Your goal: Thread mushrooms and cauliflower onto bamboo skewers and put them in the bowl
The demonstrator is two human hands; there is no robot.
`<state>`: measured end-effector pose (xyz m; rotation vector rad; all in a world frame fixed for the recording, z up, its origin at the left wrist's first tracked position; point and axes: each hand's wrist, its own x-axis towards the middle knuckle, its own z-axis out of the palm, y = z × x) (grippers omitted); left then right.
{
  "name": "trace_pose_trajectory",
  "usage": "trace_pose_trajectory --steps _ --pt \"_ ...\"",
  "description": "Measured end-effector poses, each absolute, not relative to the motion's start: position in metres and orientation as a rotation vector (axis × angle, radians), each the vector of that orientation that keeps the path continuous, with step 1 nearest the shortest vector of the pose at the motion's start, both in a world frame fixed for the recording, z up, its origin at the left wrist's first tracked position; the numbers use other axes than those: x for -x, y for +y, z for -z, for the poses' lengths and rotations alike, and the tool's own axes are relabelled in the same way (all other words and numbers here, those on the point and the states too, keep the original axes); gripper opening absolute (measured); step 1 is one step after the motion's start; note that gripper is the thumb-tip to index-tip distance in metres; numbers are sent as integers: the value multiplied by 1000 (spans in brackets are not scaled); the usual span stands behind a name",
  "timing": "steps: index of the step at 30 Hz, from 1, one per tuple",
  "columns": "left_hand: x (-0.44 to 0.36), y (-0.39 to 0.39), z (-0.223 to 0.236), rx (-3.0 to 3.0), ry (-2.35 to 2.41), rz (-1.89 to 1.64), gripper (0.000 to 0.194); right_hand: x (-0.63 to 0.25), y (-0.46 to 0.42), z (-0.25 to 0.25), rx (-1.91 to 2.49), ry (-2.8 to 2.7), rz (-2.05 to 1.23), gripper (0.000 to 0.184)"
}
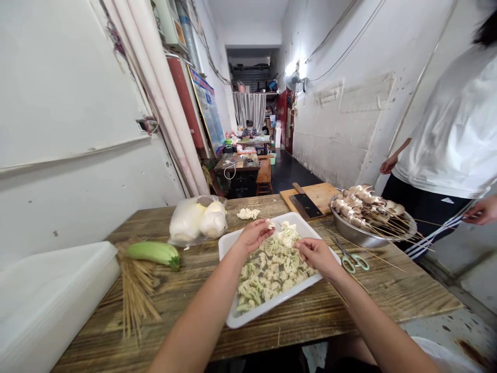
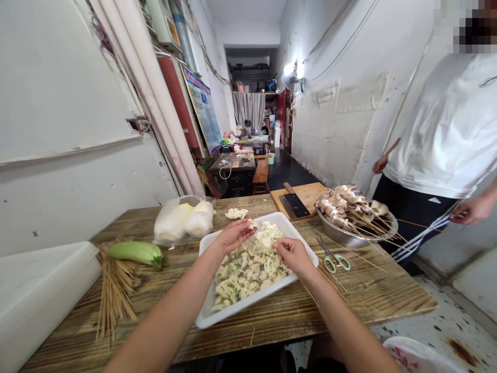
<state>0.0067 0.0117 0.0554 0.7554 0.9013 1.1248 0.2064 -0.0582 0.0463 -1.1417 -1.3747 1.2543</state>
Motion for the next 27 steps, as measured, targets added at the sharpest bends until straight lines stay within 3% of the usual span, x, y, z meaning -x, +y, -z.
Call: trace_pose_trajectory --steps 12,18,21,24,27 --pt "-8 3 -52 -1351 1264 -756 34 -206 -59 -49 1146 -1263 -1255 27" --pt "-1 -9 -62 -1616 1101 -147 46 -207 -56 -45 1145 -1234 -1208 29" --pt "0 -4 -56 -1704 1131 -288 43 -208 -58 -46 1143 -1206 -1194 29" --pt "2 9 -42 -1860 1552 -648 29 -208 -58 -47 1121 -1164 -1189 28" --pt "1 20 -31 -1960 1784 -637 18 -210 -53 -43 1106 -1151 -1181 27"
